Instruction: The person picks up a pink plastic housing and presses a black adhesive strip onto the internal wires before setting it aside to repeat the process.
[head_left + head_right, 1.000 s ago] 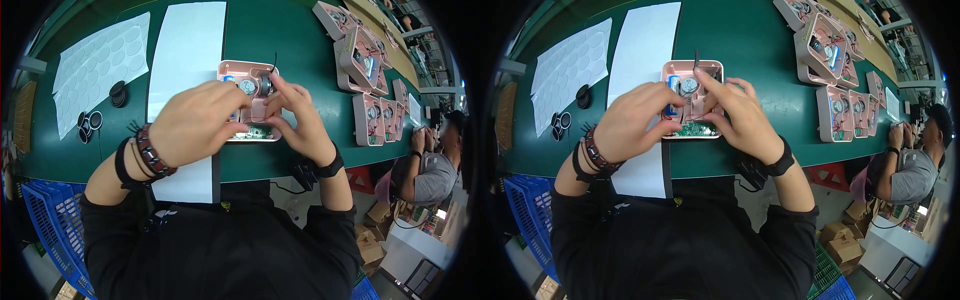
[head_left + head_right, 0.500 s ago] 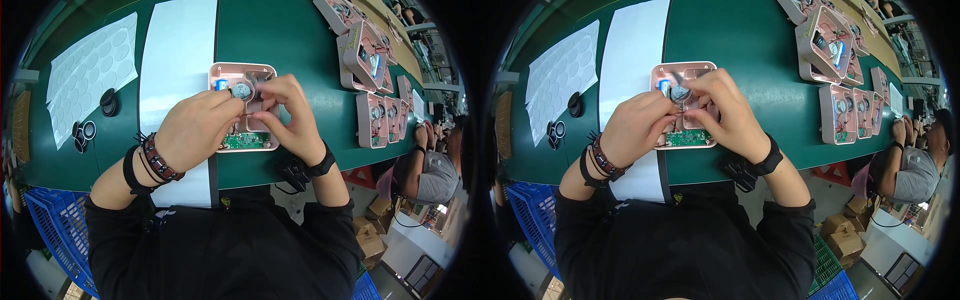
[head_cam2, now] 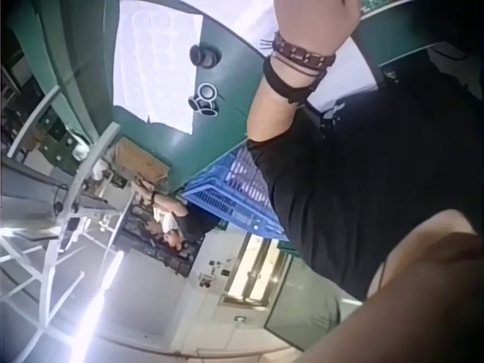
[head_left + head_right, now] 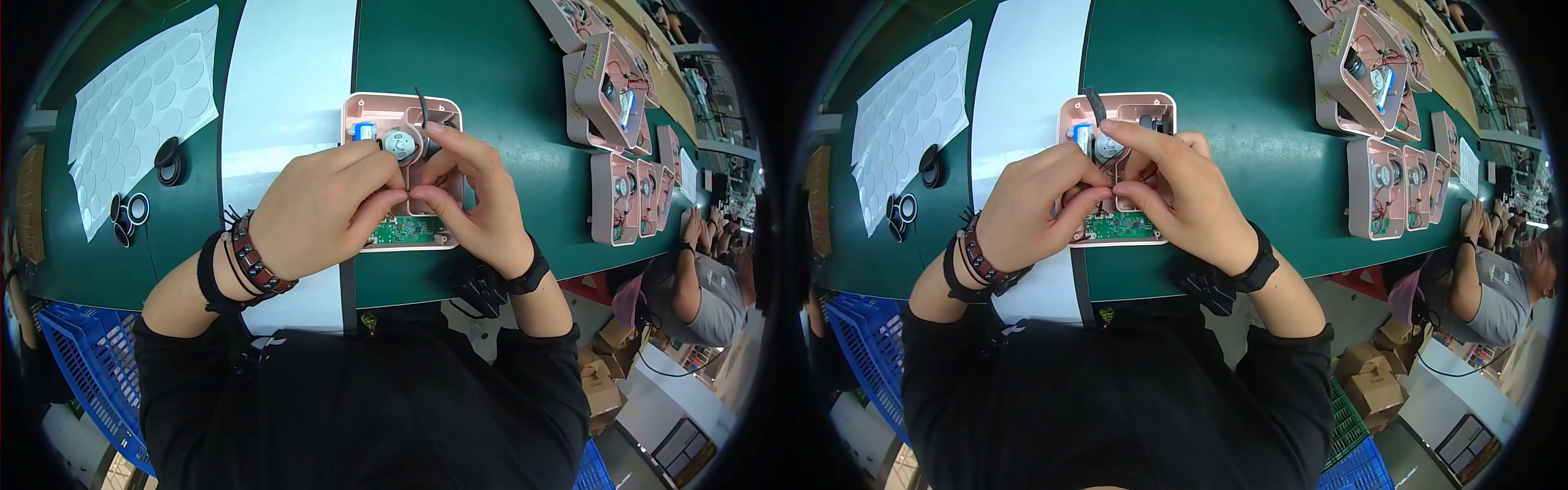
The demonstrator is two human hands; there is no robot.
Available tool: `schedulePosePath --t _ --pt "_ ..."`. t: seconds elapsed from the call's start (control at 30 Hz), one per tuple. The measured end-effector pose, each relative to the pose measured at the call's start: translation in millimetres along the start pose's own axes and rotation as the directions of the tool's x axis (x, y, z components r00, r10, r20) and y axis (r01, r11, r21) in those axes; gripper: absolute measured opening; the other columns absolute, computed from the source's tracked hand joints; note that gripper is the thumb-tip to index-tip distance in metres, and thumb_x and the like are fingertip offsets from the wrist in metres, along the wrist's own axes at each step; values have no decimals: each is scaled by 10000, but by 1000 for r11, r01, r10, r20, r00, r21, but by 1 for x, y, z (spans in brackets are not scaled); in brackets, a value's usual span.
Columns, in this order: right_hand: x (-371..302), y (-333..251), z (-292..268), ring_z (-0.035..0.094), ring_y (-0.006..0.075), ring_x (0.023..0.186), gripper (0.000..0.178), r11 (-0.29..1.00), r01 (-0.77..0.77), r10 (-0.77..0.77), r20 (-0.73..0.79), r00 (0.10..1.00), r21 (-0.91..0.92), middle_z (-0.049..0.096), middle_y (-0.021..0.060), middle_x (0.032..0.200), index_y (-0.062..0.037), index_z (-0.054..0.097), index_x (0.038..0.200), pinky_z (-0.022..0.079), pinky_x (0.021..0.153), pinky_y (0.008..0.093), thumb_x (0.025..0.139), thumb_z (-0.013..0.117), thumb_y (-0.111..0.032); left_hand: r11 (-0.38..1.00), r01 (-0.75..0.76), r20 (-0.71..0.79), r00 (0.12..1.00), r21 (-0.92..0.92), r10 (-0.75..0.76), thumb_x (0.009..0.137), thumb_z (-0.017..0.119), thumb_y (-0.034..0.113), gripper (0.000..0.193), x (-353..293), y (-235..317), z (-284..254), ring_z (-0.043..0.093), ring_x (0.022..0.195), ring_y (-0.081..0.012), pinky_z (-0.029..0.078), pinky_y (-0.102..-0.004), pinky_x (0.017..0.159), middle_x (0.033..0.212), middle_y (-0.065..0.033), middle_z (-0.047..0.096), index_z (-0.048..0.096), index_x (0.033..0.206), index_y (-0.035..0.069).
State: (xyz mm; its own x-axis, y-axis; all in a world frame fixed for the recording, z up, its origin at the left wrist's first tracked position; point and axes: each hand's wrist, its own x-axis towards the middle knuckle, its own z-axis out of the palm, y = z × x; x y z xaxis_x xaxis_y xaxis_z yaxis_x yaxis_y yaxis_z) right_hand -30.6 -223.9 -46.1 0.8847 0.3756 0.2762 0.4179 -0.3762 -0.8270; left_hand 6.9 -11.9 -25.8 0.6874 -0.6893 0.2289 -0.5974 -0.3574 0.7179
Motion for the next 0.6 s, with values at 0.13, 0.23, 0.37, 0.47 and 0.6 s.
schedulePosePath --t 0.13,0.23,0.37,0.47,0.6 --pt "12 -4 -10 605 168 778 528 979 135 -159 -158 975 -152 598 68 863 -43 542 1262 462 703 273 773 690 90 999 14 -1 1000 -36 -14 812 674 38 94 1 -1 -1 558 596 -214 442 -321 539 763 -75 559 607 877 33" --pt "16 -15 -23 600 174 759 514 949 200 -237 -135 962 -243 592 70 844 -37 576 1238 461 676 277 756 668 115 999 21 14 1000 -35 -20 812 672 36 87 1 -2 -2 557 600 -213 443 -322 543 765 -74 563 611 875 32" --pt "17 -21 -27 574 184 731 571 966 162 -156 45 987 -202 573 75 832 -45 571 1281 461 651 289 745 624 146 1000 4 21 1000 1 -4 838 652 85 82 2 -2 -1 596 671 -277 474 -368 576 802 -77 578 580 851 47" --pt "21 -20 -18 550 191 711 654 994 78 -71 83 994 -82 557 74 827 -63 520 1362 462 647 301 751 597 157 1000 -17 -3 1000 4 17 839 647 82 75 2 -3 0 596 680 -277 473 -367 581 802 -74 581 583 850 46" --pt "23 -18 -10 516 203 685 745 994 63 -52 110 993 -94 533 70 818 -90 439 1440 467 643 305 754 583 162 1000 5 7 1000 -7 -4 841 648 90 80 1 -2 -1 596 689 -278 471 -366 585 803 -71 580 583 855 46"
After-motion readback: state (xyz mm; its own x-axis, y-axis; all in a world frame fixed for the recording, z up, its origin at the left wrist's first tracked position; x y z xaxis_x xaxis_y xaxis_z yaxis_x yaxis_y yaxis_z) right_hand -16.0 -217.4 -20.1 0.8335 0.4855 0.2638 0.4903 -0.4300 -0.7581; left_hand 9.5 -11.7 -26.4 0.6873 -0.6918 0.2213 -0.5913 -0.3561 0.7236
